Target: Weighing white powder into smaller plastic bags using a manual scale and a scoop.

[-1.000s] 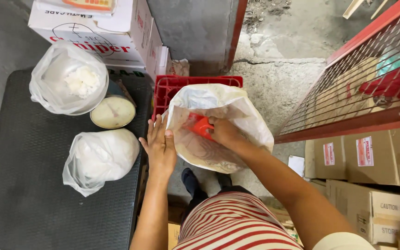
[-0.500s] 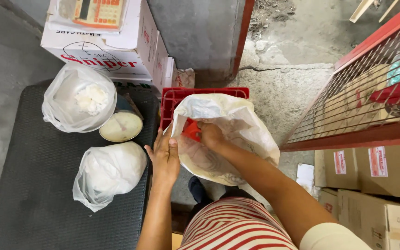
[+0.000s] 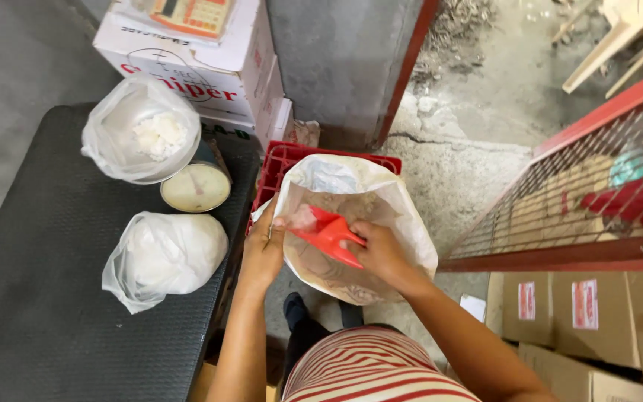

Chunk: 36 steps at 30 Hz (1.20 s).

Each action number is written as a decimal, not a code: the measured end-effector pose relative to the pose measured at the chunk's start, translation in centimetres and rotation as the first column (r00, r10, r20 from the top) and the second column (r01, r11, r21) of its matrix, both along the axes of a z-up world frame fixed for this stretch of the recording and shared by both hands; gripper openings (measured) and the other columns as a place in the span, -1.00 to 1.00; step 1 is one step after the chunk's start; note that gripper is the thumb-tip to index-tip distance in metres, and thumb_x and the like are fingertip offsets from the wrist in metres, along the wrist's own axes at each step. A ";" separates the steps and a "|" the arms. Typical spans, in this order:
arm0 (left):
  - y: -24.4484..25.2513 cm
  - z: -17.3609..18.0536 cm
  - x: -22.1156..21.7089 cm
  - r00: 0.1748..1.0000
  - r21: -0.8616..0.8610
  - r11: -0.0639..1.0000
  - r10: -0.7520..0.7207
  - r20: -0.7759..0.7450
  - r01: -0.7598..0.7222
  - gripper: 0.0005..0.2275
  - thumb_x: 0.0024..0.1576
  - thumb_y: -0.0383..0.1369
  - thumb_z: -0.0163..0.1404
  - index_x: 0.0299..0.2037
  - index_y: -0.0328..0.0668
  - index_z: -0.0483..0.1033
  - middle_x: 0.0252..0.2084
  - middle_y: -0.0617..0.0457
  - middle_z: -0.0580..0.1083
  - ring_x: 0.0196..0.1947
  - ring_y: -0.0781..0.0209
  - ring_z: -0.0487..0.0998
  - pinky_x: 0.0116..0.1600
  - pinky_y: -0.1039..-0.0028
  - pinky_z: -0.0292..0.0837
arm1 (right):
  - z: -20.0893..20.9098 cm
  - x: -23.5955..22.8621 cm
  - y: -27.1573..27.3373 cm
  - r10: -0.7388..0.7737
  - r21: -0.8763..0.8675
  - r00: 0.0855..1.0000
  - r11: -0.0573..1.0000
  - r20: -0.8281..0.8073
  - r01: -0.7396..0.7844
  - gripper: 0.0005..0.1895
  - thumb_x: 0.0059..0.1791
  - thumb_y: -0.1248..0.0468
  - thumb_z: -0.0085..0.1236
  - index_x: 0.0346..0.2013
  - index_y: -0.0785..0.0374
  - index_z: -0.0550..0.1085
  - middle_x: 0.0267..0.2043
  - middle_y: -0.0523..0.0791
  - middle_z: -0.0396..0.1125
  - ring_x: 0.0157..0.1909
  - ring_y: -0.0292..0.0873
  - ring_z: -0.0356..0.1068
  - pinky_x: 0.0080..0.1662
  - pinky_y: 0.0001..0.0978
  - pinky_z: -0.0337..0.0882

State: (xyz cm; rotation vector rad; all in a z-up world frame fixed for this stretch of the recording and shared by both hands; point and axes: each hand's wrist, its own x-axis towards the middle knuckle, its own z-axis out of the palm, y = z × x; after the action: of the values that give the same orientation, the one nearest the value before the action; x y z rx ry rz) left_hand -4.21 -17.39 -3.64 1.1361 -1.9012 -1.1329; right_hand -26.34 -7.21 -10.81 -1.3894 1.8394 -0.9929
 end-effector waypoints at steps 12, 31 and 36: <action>-0.1 -0.7 -1.4 0.976 -0.043 0.991 0.119 -0.182 -0.128 -0.59 0.32 -0.28 -0.15 0.35 -0.23 0.33 0.33 -0.19 0.41 0.36 0.01 0.39 0.38 0.34 0.21 | 13.5 -3.9 6.5 0.001 -0.080 1.000 0.997 0.030 0.001 -0.82 -0.12 0.28 0.36 -0.35 0.31 0.55 -0.55 -0.20 0.37 -0.46 -0.43 0.21 -0.37 -0.49 0.33; -10.4 3.9 12.5 0.856 -0.298 0.803 0.497 -0.145 -0.516 -0.54 0.21 -0.37 0.04 0.36 0.01 0.37 0.49 -0.37 0.09 0.47 -0.29 0.12 0.43 0.19 0.08 | 20.6 6.7 -15.5 0.247 -0.194 0.957 0.942 -0.153 -0.274 -0.78 -0.10 0.22 0.37 -0.33 0.30 0.53 -0.52 -0.15 0.37 -0.44 -0.38 0.24 -0.35 -0.44 0.34; -15.7 2.0 15.5 0.874 -0.246 0.842 0.482 -0.056 -0.480 -0.52 0.14 -0.38 0.10 0.31 0.19 0.43 0.49 -0.47 0.00 0.47 -0.35 0.05 0.42 0.18 0.08 | 22.3 12.1 -23.3 0.233 -0.220 0.784 0.879 -0.576 -0.423 -0.71 -0.15 0.18 0.34 -0.19 0.19 0.55 -0.31 0.03 0.51 -0.30 0.08 0.50 -0.24 -0.11 0.45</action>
State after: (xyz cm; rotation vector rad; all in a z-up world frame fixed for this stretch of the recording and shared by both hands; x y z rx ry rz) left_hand 11.30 -33.05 -1.64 1.3666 -1.5753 -0.5881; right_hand -14.27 -30.48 11.47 -2.3126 1.7307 -0.8050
